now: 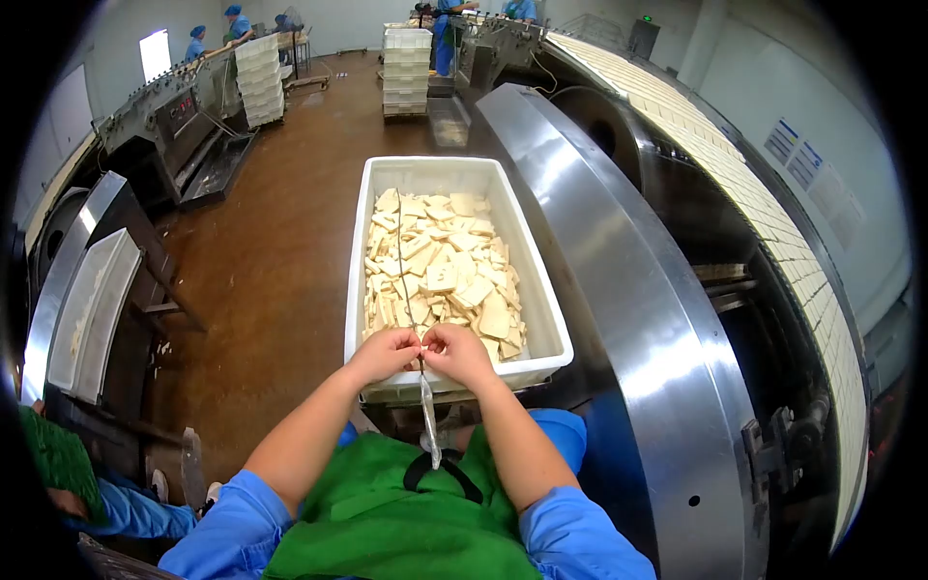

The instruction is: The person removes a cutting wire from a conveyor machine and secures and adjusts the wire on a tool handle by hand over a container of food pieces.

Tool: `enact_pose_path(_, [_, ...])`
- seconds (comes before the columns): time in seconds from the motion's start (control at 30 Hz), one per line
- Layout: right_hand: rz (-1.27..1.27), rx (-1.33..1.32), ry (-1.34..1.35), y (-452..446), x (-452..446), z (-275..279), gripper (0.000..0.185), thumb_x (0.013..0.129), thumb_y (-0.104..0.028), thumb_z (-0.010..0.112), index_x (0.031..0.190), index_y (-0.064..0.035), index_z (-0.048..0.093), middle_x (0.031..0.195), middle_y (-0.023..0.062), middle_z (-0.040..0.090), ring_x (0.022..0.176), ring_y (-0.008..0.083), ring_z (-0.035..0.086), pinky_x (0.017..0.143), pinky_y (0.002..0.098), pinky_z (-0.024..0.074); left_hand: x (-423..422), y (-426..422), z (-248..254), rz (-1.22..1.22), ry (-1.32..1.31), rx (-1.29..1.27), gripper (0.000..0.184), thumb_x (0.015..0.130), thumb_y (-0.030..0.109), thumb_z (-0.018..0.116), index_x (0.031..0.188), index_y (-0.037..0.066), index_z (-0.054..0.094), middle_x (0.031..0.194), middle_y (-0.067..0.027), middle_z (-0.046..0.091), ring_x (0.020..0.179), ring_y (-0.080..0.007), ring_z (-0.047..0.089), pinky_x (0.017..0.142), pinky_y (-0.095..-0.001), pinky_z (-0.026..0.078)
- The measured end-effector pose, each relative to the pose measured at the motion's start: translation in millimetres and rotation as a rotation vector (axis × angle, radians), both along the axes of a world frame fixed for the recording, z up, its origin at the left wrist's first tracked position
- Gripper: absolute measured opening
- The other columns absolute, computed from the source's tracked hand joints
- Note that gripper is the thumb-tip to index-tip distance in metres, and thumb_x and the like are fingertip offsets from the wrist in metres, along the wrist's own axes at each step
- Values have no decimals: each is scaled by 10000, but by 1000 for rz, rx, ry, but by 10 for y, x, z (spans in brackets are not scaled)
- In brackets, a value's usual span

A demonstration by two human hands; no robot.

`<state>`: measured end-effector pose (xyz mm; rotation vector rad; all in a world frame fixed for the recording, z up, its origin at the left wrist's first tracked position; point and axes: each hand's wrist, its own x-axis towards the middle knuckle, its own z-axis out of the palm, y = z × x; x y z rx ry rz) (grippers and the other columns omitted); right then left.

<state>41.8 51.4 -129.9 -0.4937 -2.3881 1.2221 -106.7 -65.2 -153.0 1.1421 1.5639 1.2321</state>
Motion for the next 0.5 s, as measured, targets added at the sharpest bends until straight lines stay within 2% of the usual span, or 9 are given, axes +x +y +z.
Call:
enact_pose_path(0.03, [2, -1, 55, 3, -1, -4, 115, 739, -91, 700, 786, -13, 631, 722, 50, 606, 645, 122, 582, 614, 267, 483, 11, -5, 36, 11, 5, -18, 115, 876, 134, 586, 893, 23, 611, 747, -28, 630, 657, -102, 597, 618, -270, 480])
enact_pose_path(0.17, [-21, 31, 35, 12, 12, -6, 126, 745, -104, 717, 815, -21, 653, 729, 54, 603, 665, 138, 597, 623, 273, 489, -29, 27, 24, -32, -62, -76, 86, 910, 118, 575, 887, 36, 582, 810, -11, 606, 705, -90, 591, 641, -248, 508])
enact_pose_path(0.27, [-12, 115, 72, 24, 16, -10, 132, 748, -119, 731, 811, -24, 664, 731, 58, 613, 663, 147, 601, 618, 277, 488, 6, -16, 138, -15, -26, -54, 89, 912, 124, 573, 889, 38, 584, 816, -13, 612, 693, -92, 590, 637, -247, 502])
enact_pose_path(0.4, [-13, 54, 55, 22, 14, 31, 136, 750, -135, 743, 793, -27, 671, 726, 63, 621, 660, 154, 602, 614, 279, 486, -17, 26, 88, 3, -57, -72, 125, 896, 129, 584, 930, 14, 619, 783, -41, 639, 660, -109, 608, 623, -266, 495])
enact_pose_path(0.5, [-25, 67, 46, -19, 31, -11, 135, 750, -142, 745, 784, -31, 677, 718, 66, 623, 664, 155, 603, 613, 282, 486, -33, 6, 65, -32, -4, -47, 133, 899, 146, 587, 936, 23, 624, 791, -40, 645, 701, -120, 629, 645, -272, 504])
